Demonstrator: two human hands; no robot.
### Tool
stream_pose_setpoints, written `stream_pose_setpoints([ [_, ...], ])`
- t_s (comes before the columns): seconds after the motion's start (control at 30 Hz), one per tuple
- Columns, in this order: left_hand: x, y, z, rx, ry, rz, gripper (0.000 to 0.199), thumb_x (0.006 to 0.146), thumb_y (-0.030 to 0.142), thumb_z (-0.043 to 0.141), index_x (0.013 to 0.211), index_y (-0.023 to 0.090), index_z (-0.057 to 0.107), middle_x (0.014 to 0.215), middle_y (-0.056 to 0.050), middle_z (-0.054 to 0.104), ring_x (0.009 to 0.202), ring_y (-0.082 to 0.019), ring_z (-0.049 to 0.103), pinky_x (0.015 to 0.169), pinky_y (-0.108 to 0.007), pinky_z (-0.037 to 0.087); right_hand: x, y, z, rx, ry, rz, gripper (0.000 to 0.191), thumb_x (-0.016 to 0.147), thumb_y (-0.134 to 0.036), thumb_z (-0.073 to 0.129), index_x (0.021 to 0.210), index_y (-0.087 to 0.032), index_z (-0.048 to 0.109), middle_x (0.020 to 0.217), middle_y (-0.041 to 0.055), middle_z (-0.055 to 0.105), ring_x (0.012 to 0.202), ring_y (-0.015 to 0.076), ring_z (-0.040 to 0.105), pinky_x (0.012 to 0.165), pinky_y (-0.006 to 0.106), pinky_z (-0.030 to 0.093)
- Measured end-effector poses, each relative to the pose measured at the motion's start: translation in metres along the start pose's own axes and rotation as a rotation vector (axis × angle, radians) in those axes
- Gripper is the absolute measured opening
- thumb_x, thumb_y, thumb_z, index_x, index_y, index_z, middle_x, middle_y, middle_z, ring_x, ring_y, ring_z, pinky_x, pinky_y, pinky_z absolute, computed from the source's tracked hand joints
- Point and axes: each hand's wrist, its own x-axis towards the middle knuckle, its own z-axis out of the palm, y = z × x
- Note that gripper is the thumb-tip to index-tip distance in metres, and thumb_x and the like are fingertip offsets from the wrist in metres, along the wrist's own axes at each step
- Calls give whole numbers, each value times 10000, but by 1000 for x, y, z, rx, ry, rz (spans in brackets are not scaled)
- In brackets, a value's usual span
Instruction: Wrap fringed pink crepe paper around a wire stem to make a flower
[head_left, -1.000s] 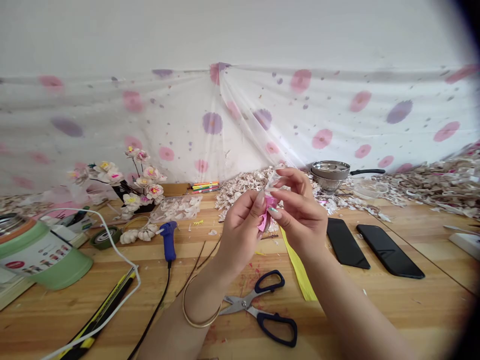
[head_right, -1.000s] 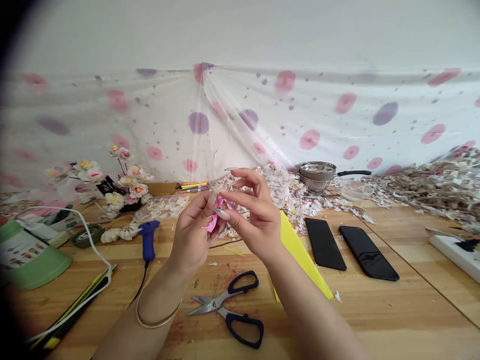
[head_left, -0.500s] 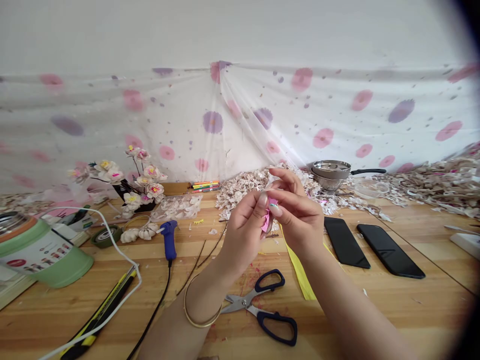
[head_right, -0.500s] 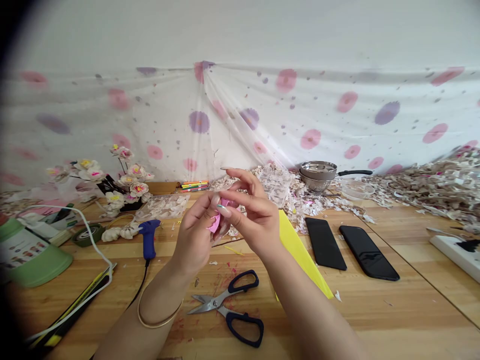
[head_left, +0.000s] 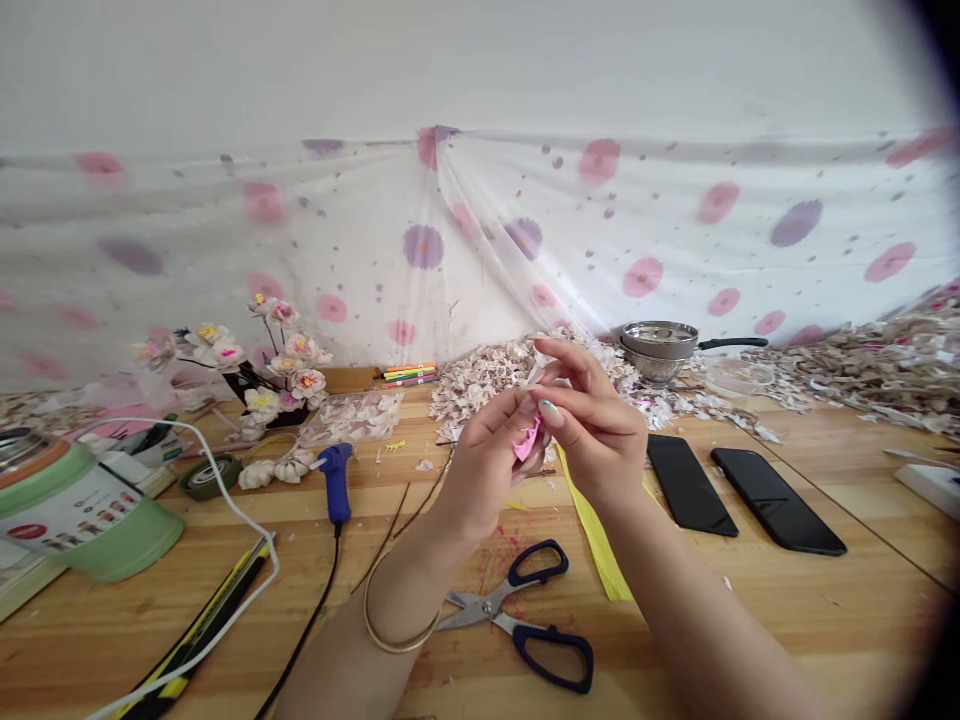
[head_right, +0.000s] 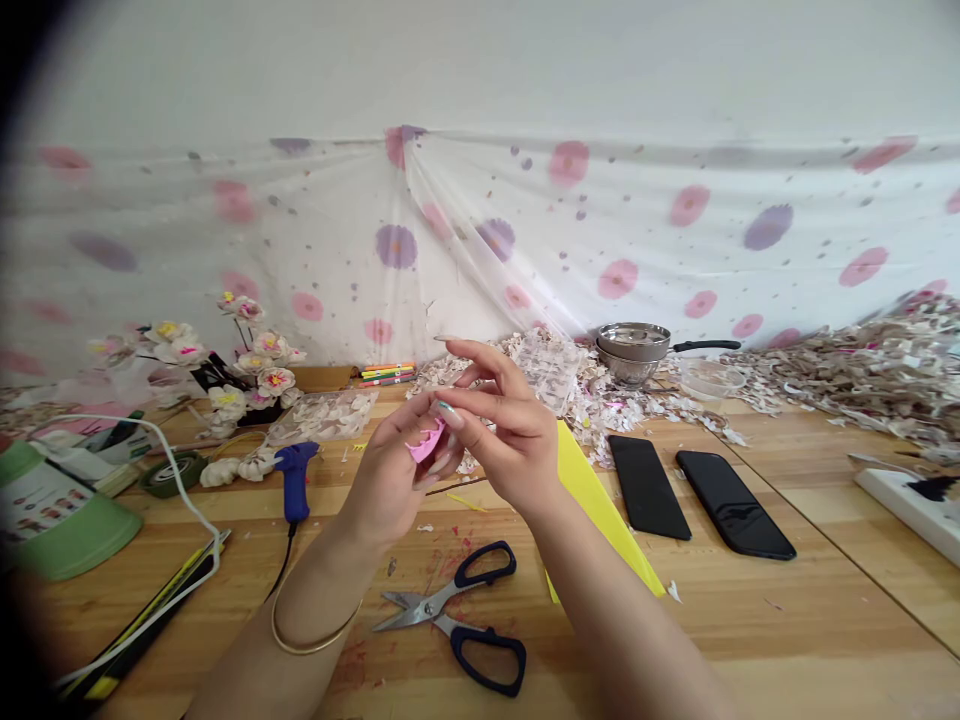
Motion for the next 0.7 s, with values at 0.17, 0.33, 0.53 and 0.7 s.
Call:
stream_pose_setpoints([
  [0.17, 5, 5, -5, -155, -200, -220, 346, 829, 401, 682, 657, 172, 489, 493, 75, 360, 392, -31, 202, 399, -188, 147, 4, -1, -7, 67, 4, 98, 154, 906, -300, 694, 960, -401, 798, 1196, -2, 709, 1015, 220, 645, 920, 464, 550],
  [0.33, 9, 10, -14, -226, -307, -357, 342, 807, 360, 656, 624, 186, 425, 462, 90, 299, 357, -26, 159, 382, -193, 141, 13, -1, -22, 139, -237, 128, 205, 868, -299, 745, 1063, -350, 783, 1147, 32, 717, 1114, 226, 628, 1011, 456, 506],
  [0.53, 13, 7, -18, -76, -198, -362, 325, 817, 386, 638, 636, 178, 465, 483, 72, 354, 364, -31, 204, 391, -195, 162, 15, -3, -24, 109, -194, 212, 132, 850, -230, 750, 914, -327, 812, 1088, 35, 726, 964, 194, 666, 922, 431, 550],
  [0.7, 11, -1, -16, 203, 64, 56, 203, 841, 359, 721, 878, 168, 661, 700, 18, 555, 558, -71, 466, 487, -181, 337, 12, -1, -14, 87, 53, 330, 79, 832, -250, 765, 856, -313, 807, 1005, 21, 730, 1021, 192, 665, 983, 423, 519],
])
